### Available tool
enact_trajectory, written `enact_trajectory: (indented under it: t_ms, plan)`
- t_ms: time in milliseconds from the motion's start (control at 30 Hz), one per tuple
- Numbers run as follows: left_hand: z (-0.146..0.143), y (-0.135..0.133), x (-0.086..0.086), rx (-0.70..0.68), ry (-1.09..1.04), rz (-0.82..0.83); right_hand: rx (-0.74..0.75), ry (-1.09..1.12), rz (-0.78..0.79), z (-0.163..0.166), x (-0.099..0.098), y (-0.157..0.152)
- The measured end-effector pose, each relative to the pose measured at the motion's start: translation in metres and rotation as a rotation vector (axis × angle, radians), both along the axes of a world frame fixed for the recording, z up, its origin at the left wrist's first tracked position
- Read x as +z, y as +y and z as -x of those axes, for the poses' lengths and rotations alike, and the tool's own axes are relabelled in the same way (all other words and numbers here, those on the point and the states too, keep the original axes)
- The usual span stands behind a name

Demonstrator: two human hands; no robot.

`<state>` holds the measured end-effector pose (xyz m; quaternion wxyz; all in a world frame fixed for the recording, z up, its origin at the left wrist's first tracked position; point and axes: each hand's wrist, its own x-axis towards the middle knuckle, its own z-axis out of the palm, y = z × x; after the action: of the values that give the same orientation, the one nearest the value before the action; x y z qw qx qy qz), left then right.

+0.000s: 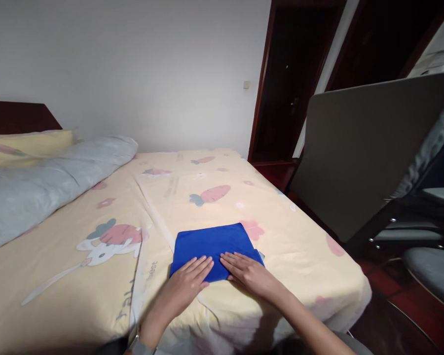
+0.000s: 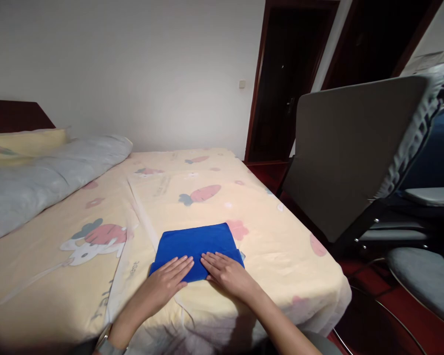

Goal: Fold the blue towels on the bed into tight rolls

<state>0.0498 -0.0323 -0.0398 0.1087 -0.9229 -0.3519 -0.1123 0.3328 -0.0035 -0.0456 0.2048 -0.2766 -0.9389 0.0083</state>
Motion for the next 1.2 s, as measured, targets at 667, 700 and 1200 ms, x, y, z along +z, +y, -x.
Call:
enact_trajectory:
  t_ms: [667,700,1200]
  plan:
    - [0.063,-0.011,0.014,0.038,-0.306,0.187,-0.143,-0.031,-0.015,-0.051,0.001,0.000]
    - [0.065,-0.012,0.014,0.045,-0.306,0.179,-0.145,-0.038,-0.018,-0.051,0.003,-0.001]
    - [0.070,-0.012,0.004,0.080,-0.186,0.104,-0.178,0.005,0.078,-0.065,0.006,-0.007]
